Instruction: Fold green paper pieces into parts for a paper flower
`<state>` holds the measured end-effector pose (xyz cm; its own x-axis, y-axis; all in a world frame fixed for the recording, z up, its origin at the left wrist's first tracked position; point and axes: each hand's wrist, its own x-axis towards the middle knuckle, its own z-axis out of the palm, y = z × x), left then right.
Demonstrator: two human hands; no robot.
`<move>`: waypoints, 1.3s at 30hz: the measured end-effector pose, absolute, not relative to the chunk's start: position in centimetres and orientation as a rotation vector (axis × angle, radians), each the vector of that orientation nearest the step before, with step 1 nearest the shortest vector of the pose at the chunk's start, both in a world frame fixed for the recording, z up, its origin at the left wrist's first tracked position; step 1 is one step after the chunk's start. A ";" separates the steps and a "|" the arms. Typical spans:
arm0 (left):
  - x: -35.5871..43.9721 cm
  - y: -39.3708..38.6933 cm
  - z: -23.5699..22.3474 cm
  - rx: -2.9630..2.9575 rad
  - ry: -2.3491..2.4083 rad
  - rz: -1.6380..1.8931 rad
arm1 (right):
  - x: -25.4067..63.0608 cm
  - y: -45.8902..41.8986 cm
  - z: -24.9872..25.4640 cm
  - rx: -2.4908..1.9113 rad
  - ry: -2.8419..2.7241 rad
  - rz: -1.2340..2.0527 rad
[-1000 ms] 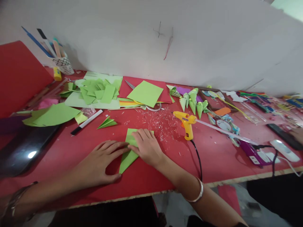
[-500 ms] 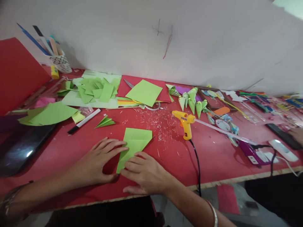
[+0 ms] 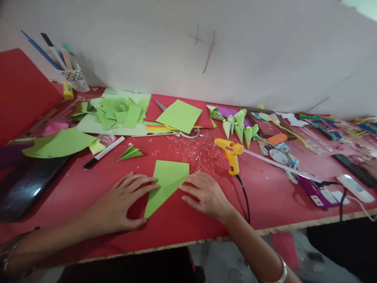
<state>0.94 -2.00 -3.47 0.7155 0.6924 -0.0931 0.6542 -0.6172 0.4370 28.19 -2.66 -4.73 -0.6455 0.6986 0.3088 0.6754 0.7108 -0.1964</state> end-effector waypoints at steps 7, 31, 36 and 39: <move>0.8 -1.9 -3.2 2.500 1.004 0.079 | 29.4 -1.7 -4.9 -1.204 -2.485 -0.015; 2.7 -1.3 -1.6 3.324 1.151 0.274 | 21.7 -1.5 -1.1 -1.347 -1.829 1.232; 1.6 0.2 -0.7 3.353 1.123 0.436 | 21.9 -2.3 0.7 -1.191 -1.937 1.117; 0.5 1.1 -0.8 3.193 1.158 0.506 | 23.2 -2.4 0.3 -1.116 -2.183 0.732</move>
